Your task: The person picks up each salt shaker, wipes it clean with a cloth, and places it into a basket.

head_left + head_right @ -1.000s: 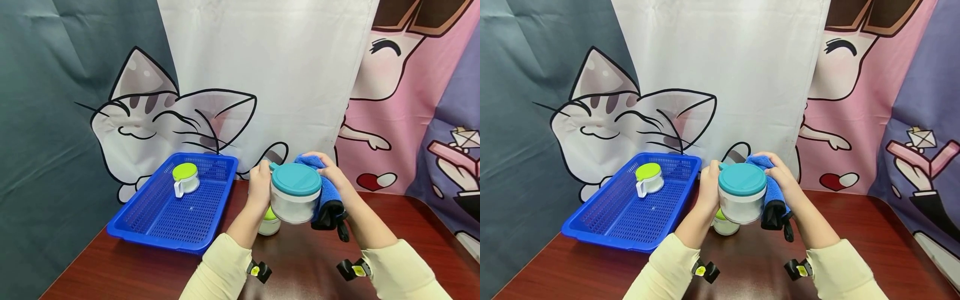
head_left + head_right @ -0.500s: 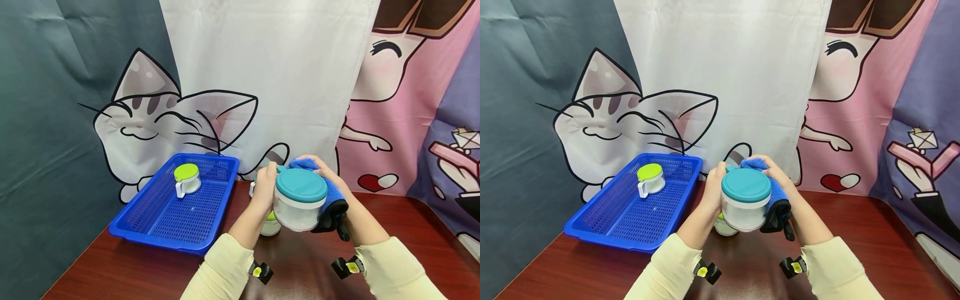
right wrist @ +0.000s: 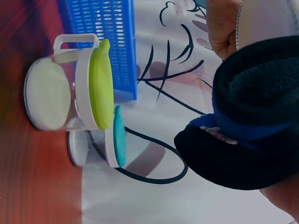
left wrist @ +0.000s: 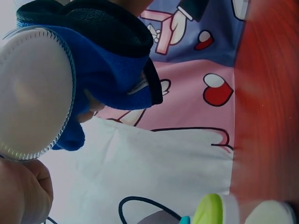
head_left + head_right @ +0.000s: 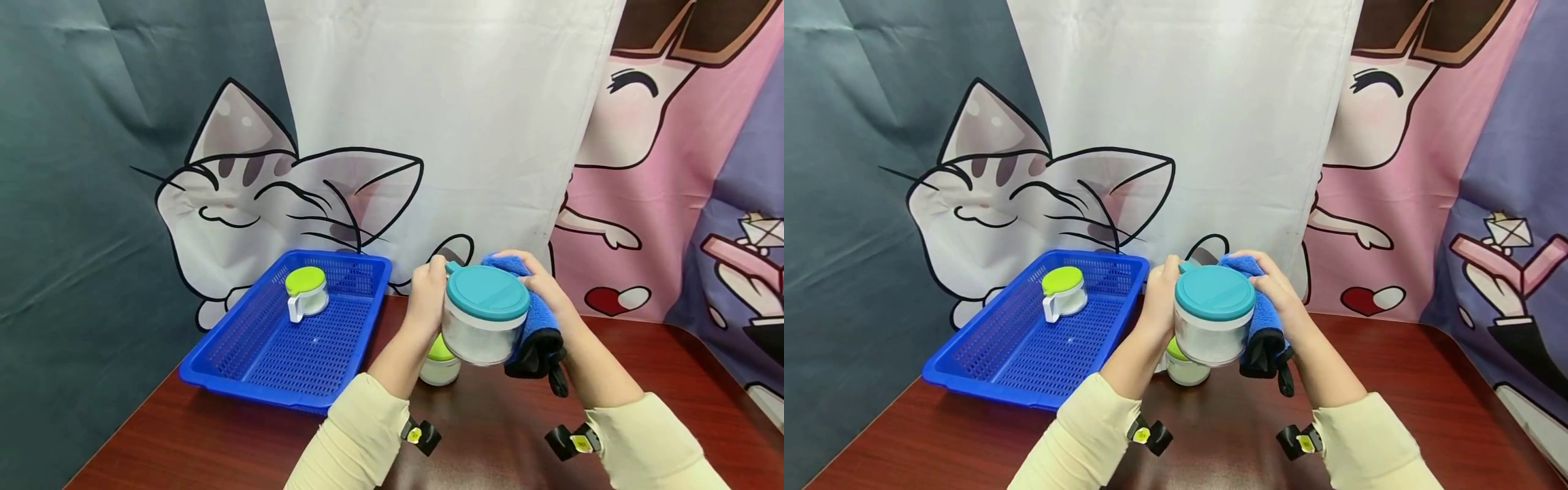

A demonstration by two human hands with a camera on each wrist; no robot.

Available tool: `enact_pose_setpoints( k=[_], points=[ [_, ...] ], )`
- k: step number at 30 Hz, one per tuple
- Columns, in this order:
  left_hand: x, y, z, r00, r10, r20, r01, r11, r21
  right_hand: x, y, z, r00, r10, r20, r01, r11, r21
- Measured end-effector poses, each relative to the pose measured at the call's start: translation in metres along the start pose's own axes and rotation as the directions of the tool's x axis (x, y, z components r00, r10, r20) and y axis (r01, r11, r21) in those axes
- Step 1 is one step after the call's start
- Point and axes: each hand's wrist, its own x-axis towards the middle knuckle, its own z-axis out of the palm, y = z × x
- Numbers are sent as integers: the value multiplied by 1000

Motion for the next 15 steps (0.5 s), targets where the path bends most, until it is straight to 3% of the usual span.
enact_pose_setpoints(
  k=[3, 8, 15],
  points=[
    [2, 4, -2, 1000, 14, -10, -14, 1000, 0, -8, -7, 5, 998, 33, -60, -35, 999, -35],
    [7, 10, -6, 998, 41, -45, -40, 999, 22, -14, -10, 6, 996, -18, -91, 11, 997, -82],
    [20, 19, -17, 988, 74, -136, -72, 997, 20, -17, -10, -3, 992, -88, -92, 93, 994, 57]
  ],
)
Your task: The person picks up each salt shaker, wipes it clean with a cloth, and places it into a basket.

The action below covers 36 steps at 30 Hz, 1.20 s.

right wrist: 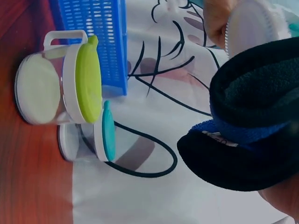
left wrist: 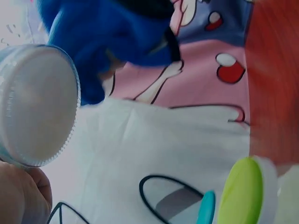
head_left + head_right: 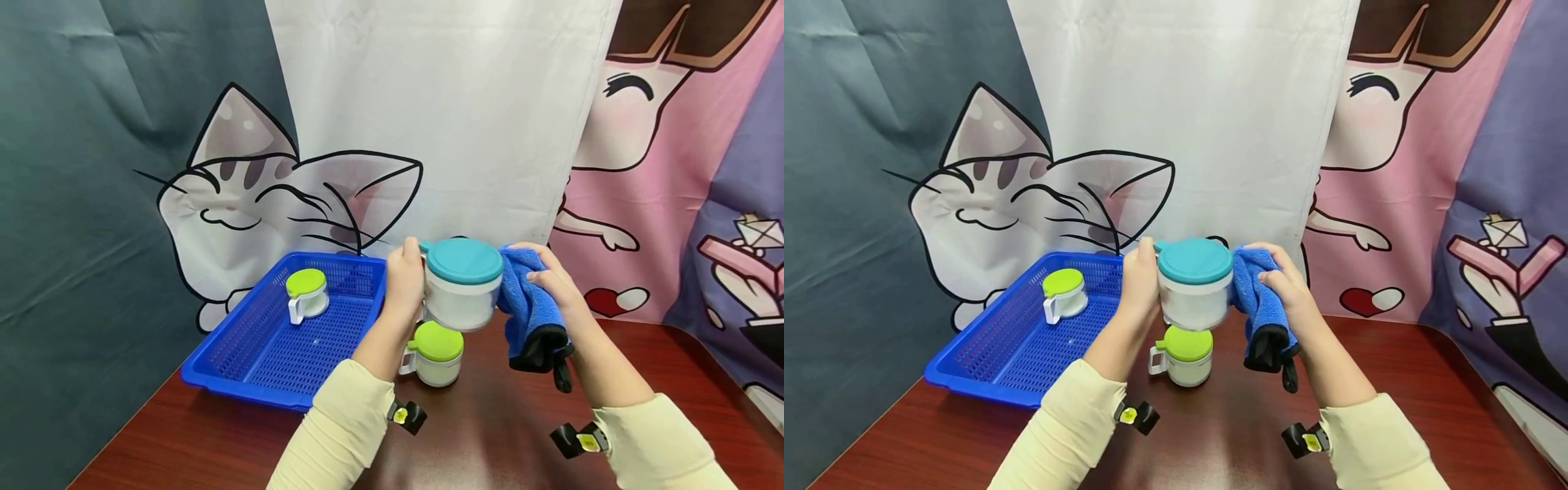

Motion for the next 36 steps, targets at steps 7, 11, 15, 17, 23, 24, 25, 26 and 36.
enact_pose_setpoints(
  k=[7, 11, 15, 17, 23, 24, 25, 26, 36],
  points=[
    [23, 6, -17, 997, 44, -68, -42, 998, 35, -5, -1, -10, 1000, -8, 2, 8, 1000, 29],
    [32, 10, -29, 995, 31, -92, -29, 999, 17, -8, -2, -17, 999, 27, -26, -27, 999, 22],
    [41, 12, -42, 996, 4, -85, -6, 1000, -28, -10, -3, -24, 998, 37, -42, -35, 999, 35],
    [46, 11, -50, 997, -7, -77, 3, 999, -53, -11, -3, -27, 999, 32, -40, -30, 998, 54],
    [60, 7, -74, 998, -13, -55, 9, 997, -71, -16, -2, -37, 998, 4, -59, -2, 999, 38],
    [62, 7, -77, 998, -16, -54, 12, 998, -69, -17, -2, -39, 998, 4, -62, -2, 1000, 28],
    [63, 5, -81, 999, -17, -51, 14, 998, -68, -18, -2, -41, 998, 5, -67, -4, 1000, 16],
    [65, 4, -85, 998, -18, -52, 15, 998, -60, -18, -2, -43, 998, 12, -67, -11, 1000, 13],
    [83, -13, -126, 998, 11, -63, -9, 1000, 20, -19, 2, -54, 995, 29, -100, -21, 997, 72]
  ],
)
